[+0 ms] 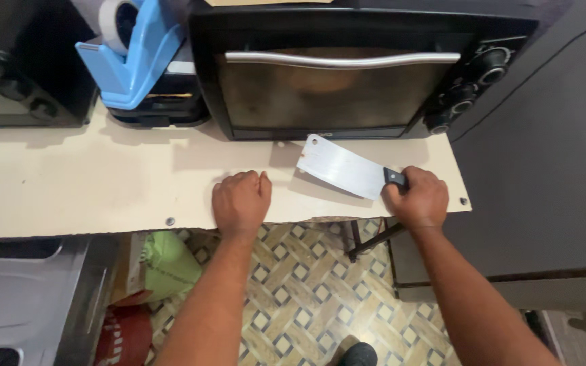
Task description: The person removes a pizza from an oven using a large knife and a spatula, places it on a wooden board, cuts it into slices with a rolling cutter, adds toppings from a container by hand, and applies sauce from a squeeze bottle before placing it on a piece of paper.
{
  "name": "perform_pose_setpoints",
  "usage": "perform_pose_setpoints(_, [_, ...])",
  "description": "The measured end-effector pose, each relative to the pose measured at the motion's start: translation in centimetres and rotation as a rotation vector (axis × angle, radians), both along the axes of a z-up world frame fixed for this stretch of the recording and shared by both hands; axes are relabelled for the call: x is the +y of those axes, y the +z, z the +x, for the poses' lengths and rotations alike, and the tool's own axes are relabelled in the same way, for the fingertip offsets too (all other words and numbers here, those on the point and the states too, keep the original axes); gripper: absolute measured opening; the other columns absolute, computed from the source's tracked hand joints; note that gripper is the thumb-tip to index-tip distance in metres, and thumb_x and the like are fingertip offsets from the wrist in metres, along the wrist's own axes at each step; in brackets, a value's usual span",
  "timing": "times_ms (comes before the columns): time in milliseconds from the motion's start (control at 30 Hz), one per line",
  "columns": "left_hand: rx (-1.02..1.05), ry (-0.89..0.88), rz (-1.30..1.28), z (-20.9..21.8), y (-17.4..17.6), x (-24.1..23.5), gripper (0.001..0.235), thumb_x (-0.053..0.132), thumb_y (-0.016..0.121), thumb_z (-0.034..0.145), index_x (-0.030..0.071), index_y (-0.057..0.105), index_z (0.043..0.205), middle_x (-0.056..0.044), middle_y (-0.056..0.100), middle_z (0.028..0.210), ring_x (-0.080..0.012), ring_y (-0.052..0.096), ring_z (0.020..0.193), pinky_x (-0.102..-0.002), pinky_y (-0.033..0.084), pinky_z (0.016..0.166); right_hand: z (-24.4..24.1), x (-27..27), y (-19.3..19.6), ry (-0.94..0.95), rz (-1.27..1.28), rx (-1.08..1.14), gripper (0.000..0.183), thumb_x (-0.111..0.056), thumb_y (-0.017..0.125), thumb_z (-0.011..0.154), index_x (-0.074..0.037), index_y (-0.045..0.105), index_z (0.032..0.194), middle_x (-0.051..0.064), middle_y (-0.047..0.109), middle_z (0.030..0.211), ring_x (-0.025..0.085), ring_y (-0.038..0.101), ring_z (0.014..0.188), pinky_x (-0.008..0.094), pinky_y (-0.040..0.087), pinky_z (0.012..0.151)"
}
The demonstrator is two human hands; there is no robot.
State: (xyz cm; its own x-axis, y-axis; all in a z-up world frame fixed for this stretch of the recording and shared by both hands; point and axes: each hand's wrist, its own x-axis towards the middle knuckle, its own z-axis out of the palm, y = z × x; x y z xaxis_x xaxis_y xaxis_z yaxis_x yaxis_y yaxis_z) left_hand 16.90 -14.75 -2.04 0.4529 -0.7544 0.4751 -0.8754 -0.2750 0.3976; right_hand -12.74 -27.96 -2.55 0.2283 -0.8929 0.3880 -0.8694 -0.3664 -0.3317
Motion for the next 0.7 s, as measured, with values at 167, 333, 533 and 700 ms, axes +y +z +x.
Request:
perform_pose_setpoints(167, [-0.043,-0.012,-0.002,0.1,0.2,0.1,0.031,0.027,0.068,0.09,0.009,0.065,0.065,-0.012,0.068,0.071,-0.0357,0.063,0.071,-0.05,0.047,0.069,0.2,0.0,0.2,0.035,-0.044,-0.015,0.026,-0.032,0.069,0.073,-0.007,0.068,0.08,0.016,0.067,0.08,0.038,0.062,0.082,0.051,0.048,0.077])
perform_pose_setpoints(333, [0.001,-0.021,0.012,-0.1,0.5,0.2,0.034,0.028,0.069,0.089,0.008,0.062,0.062,-0.01,0.067,0.069,-0.0359,0.062,0.068,-0.05,0.047,0.067,0.4,0.4,0.7,-0.032,0.022,-0.023,0.024,-0.031,0.068,0.07,-0.008,0.069,0.078,0.015,0.067,0.079,0.038,0.061,0.08,0.049,0.048,0.077])
perform_pose_setpoints(533, [-0.016,-0.021,-0.018,-0.2,0.9,0.1,0.036,0.027,0.069,0.088,0.008,0.059,0.059,-0.01,0.065,0.066,-0.0358,0.061,0.066,-0.049,0.047,0.066,0.7,0.5,1.9,-0.017,0.056,-0.039,0.024,-0.031,0.067,0.069,-0.008,0.068,0.075,0.014,0.068,0.079,0.037,0.062,0.081,0.049,0.048,0.078])
perform_pose_setpoints(700, [-0.021,-0.012,-0.002,-0.1,1.0,0.1,0.038,0.028,0.069,0.087,0.007,0.058,0.057,-0.009,0.065,0.064,-0.0348,0.061,0.065,-0.049,0.047,0.064,0.9,0.6,2.4,-0.047,0.118,-0.029,0.024,-0.032,0.067,0.069,-0.008,0.067,0.074,0.013,0.068,0.079,0.036,0.062,0.081,0.048,0.048,0.08])
